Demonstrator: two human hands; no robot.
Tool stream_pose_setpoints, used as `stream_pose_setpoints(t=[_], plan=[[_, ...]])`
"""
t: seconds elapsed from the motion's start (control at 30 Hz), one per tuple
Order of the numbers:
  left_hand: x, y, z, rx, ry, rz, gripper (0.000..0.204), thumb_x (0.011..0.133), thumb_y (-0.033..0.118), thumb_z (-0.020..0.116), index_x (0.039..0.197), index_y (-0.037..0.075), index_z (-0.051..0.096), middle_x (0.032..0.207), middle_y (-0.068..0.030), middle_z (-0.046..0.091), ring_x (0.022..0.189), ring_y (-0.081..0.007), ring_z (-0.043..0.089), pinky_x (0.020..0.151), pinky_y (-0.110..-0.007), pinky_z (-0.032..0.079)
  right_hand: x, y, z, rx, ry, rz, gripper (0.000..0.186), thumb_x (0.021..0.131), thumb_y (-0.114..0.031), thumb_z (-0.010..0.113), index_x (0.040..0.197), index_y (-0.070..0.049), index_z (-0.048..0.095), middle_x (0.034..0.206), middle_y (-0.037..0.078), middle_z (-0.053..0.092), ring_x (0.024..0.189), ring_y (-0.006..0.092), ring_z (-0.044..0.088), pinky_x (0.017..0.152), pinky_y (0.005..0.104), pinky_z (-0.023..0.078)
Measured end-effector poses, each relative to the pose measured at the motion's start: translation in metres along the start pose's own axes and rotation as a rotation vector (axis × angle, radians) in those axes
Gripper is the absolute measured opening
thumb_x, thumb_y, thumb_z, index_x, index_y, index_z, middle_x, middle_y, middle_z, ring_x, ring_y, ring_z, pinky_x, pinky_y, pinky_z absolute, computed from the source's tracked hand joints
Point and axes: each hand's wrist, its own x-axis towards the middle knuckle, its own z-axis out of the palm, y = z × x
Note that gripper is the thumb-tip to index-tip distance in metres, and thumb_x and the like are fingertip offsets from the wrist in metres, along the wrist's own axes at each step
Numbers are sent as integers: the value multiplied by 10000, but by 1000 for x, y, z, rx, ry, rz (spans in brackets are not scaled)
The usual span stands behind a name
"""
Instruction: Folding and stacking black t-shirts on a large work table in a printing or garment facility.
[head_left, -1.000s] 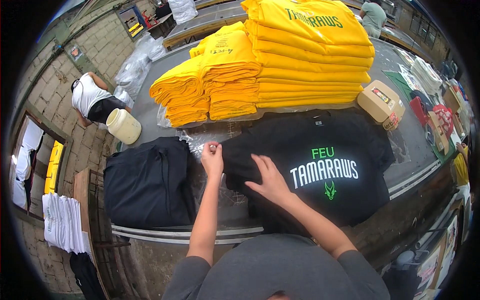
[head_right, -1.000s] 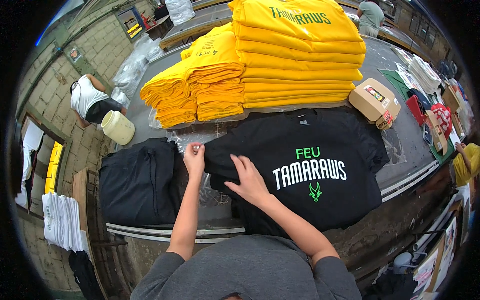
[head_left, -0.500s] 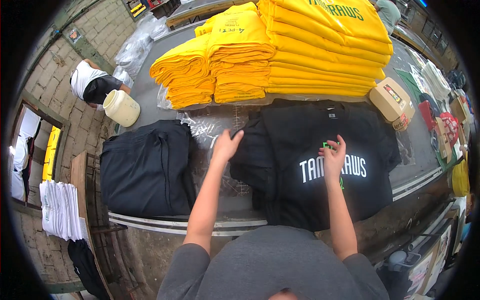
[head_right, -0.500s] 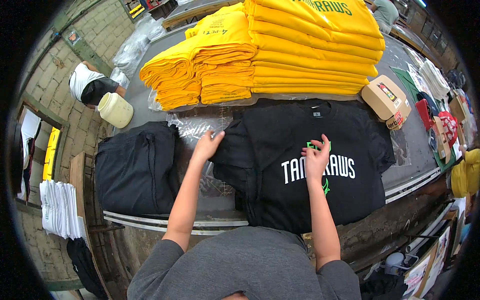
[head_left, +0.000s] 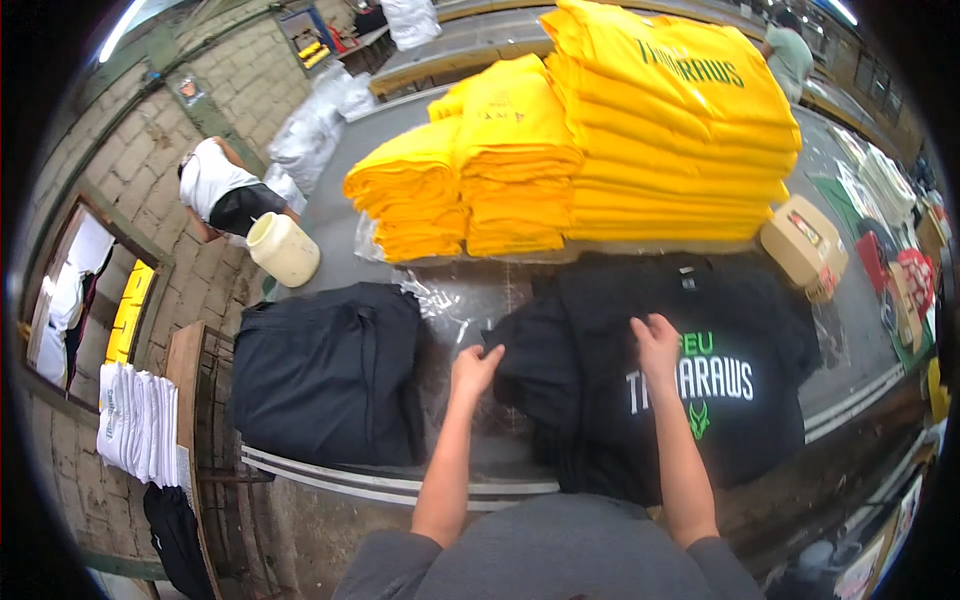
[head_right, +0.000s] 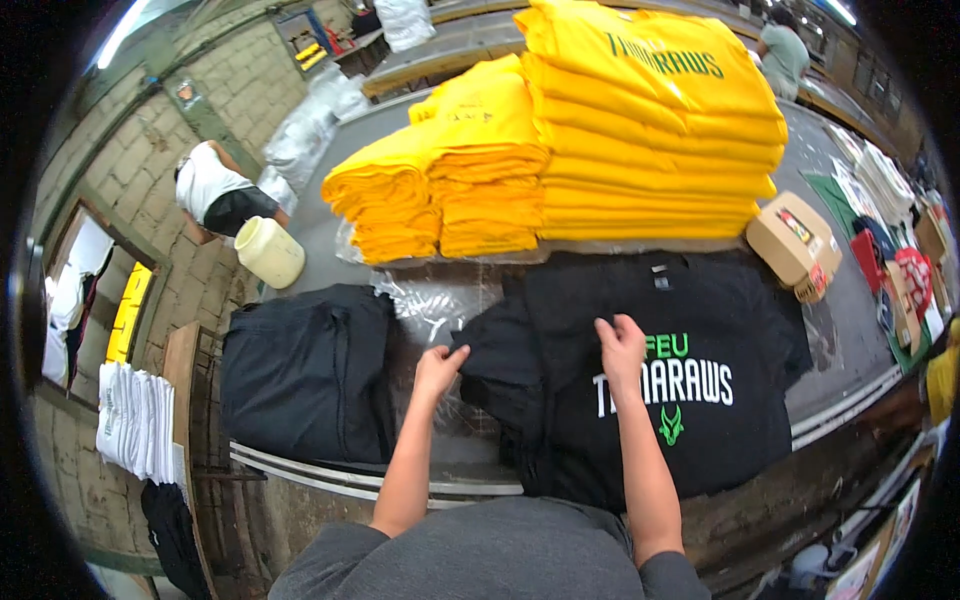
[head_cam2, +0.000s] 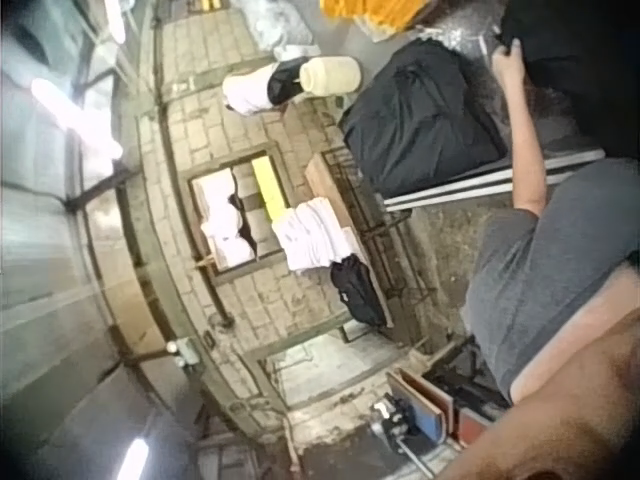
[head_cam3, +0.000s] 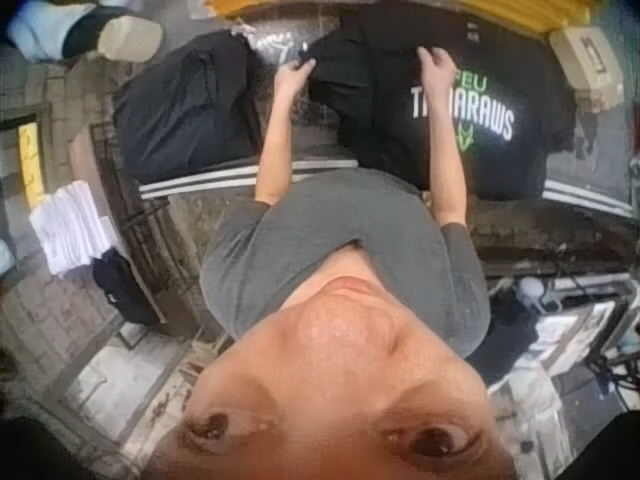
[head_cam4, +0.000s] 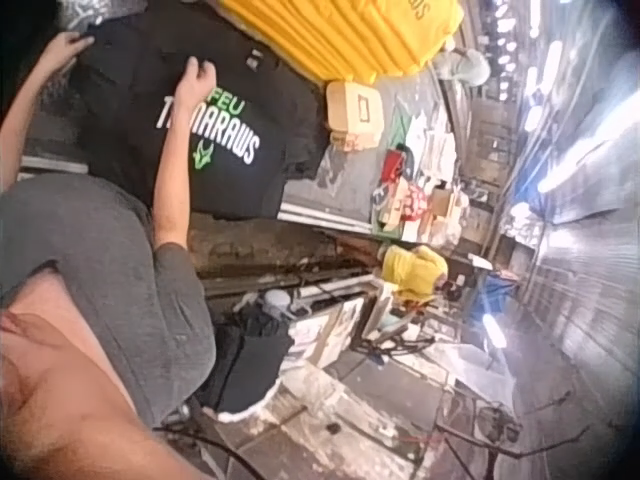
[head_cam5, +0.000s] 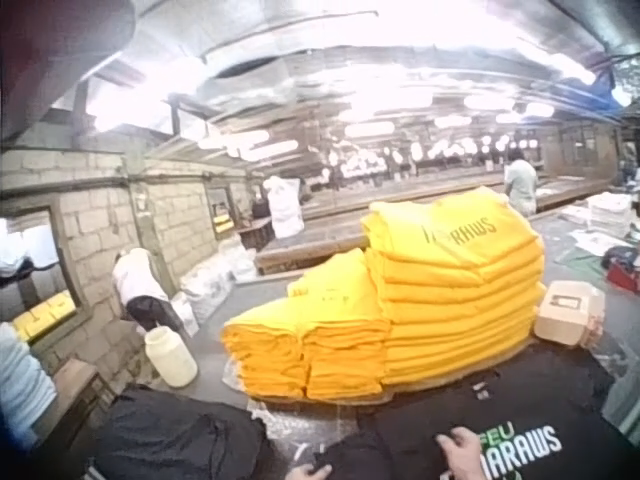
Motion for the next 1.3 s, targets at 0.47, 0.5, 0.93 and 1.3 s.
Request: stream_pose_setpoints(t=[0.47,0.5,0.93,1.3], plan=[[-39,86,-57,280,396,271,370,778,367,677,663,26,593,654,-181,616,664,-378,608,605,-441,464,-52,-65,8,-418,-106,-526,415,748,-159,711,1096,2,552,1062,159,556,930,305,541,816,372,446],[-37,89,-58,267,380,293,376,782,364,683,665,20,588,615,-169,588,622,-333,606,580,-415,453,-56,-72,22,-379,-196,-529,450,737,-182,730,1103,4,546,1068,161,555,967,323,539,834,380,451],[26,34,-20,-121,77,402,463,870,328,631,1186,0,546,977,-126,660,848,-173,627,729,-289,486,19,-27,-12,-267,361,-382,264,782,-66,589,1033,16,595,866,140,648,758,256,626,737,334,488],[45,37,10,-611,-242,177,162,826,168,668,860,22,607,753,1,603,692,-63,537,632,-227,419,-28,-43,-27,-519,193,-470,209,789,-51,572,992,-4,584,1001,143,561,967,319,530,878,385,406]])
